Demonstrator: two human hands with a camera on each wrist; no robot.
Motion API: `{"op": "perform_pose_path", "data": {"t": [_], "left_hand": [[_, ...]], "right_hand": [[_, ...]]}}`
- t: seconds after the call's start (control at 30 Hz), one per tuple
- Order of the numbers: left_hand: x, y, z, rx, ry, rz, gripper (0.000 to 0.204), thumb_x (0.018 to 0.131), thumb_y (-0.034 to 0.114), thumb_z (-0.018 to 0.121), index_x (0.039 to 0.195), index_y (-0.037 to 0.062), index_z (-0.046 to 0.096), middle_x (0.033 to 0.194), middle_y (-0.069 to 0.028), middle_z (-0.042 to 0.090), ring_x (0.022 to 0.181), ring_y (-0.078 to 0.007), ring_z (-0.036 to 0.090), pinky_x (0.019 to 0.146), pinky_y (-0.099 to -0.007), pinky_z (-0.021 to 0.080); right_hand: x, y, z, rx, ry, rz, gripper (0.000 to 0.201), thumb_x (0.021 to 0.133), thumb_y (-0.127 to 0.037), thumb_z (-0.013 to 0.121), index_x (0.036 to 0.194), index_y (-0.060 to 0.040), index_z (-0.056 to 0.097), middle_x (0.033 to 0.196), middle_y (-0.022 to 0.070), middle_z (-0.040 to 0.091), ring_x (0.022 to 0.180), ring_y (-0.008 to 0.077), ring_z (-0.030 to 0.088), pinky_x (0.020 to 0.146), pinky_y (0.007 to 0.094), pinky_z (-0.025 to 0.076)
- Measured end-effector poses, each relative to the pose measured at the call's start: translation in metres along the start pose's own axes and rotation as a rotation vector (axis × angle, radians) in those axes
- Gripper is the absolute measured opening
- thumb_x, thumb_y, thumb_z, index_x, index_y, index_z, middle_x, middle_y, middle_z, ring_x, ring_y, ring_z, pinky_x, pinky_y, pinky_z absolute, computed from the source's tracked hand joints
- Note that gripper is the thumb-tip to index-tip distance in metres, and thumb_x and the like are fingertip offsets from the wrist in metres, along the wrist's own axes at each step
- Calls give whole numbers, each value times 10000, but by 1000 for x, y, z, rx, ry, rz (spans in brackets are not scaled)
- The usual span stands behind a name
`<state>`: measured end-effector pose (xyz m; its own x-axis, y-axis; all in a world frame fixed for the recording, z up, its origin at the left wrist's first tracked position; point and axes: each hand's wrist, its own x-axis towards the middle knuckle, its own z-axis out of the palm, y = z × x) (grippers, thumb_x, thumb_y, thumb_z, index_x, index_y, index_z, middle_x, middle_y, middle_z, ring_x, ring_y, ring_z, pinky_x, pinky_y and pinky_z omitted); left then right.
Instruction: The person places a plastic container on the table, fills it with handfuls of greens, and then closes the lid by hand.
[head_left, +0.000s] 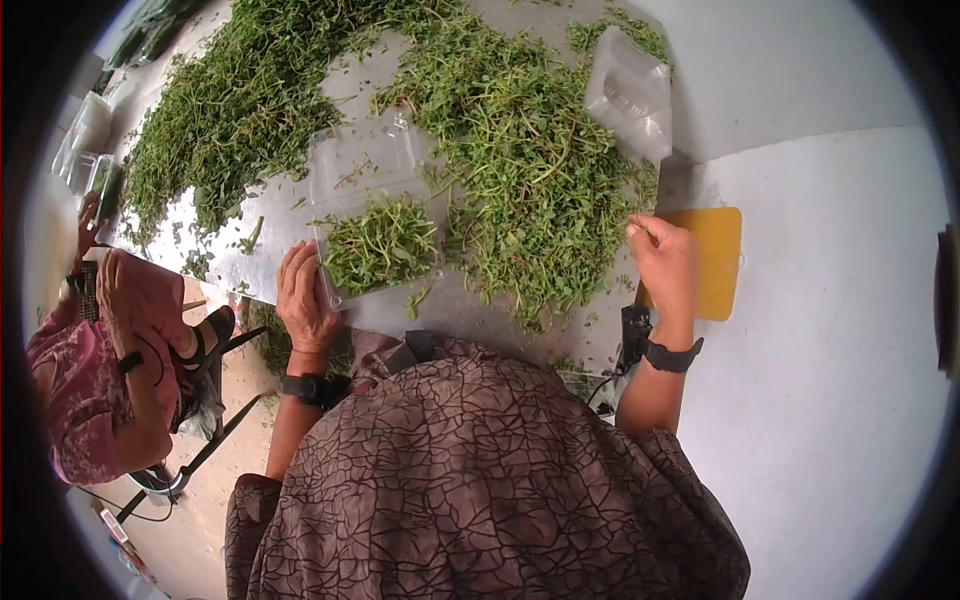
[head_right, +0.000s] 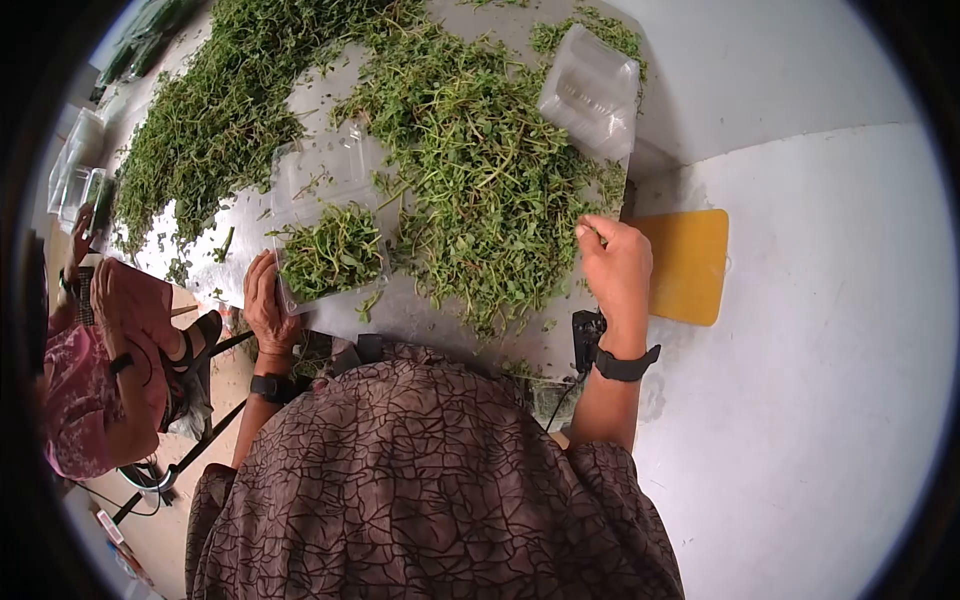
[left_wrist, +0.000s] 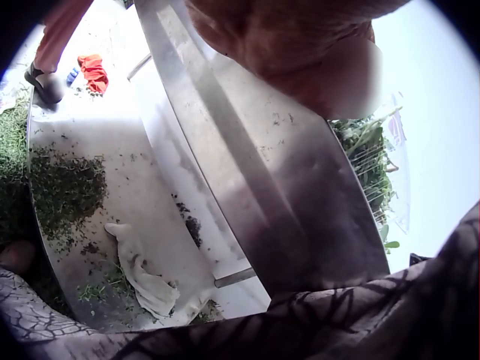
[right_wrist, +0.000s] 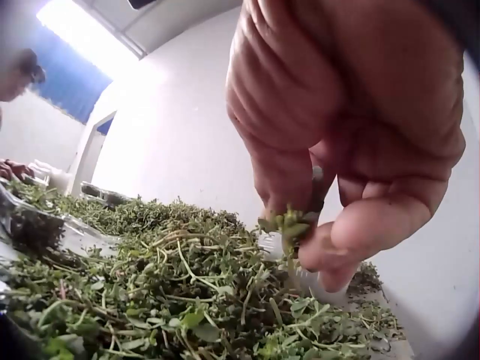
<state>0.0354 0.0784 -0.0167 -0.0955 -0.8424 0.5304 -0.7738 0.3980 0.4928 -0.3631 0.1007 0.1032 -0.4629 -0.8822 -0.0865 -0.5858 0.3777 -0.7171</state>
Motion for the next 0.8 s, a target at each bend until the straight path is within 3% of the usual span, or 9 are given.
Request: {"op": "perform_pose_path", "data": {"t": [0.07,0.17,0.3,0.4,0.5,0.6,0.7,0.73,0.8], "left_hand": [[2,2,-1,-4,4,-1,234,775,-39,521,999,-15,586,1109,-148,616,1109,-365,552,939,-430,443],[1,3,0,-19,10,10,238,774,-38,523,1001,-13,589,1105,-147,617,1108,-362,553,939,-430,442],[1,1,0,-21,15,7,240,772,-42,523,1000,-7,592,1101,-145,620,1104,-359,556,937,-429,442],[3,3,-1,-9,14,10,243,773,-50,520,1000,-4,593,1100,-145,620,1098,-360,559,936,-427,443],[1,2,0,-15,17,13,241,775,-56,517,998,-3,594,1101,-143,621,1092,-359,563,933,-425,444],[2,3,-1,-7,18,18,231,776,-57,521,988,-4,594,1103,-141,621,1089,-357,564,929,-423,446],[2,3,0,-3,24,22,227,775,-58,522,983,-5,593,1103,-142,621,1089,-354,564,928,-421,446],[2,2,-1,0,24,20,227,775,-58,522,983,-5,593,1103,-142,621,1089,-354,564,928,-421,446],[2,2,-1,-24,15,9,231,769,-66,522,982,-7,591,1100,-144,621,1087,-356,564,927,-421,447]], "right_hand": [[4,12,10,-121,-8,34,216,809,-144,644,977,-16,689,771,144,660,673,203,615,635,329,469],[4,15,24,-452,64,-64,284,783,-233,677,974,-23,679,757,199,642,755,365,626,698,414,476],[4,26,37,-470,139,-86,239,763,-220,680,912,-33,681,704,189,623,719,349,624,671,415,472],[9,19,35,-515,19,-35,162,751,-176,656,827,-33,666,658,174,606,652,331,605,639,412,466],[5,12,22,-151,-23,7,90,739,-112,633,751,-23,625,560,107,529,496,164,489,523,312,411],[-5,3,13,42,-21,-25,99,736,-107,644,744,-11,619,531,70,501,481,112,435,494,278,378],[-8,2,8,-179,-140,17,182,731,-134,675,853,-2,642,618,103,579,537,174,522,543,313,427],[-10,3,10,-179,-143,16,182,731,-134,675,853,-2,642,618,103,579,537,174,522,543,313,427],[-15,3,20,-374,-44,-18,319,722,-165,711,998,-23,640,760,154,633,661,266,601,639,364,474]]}}
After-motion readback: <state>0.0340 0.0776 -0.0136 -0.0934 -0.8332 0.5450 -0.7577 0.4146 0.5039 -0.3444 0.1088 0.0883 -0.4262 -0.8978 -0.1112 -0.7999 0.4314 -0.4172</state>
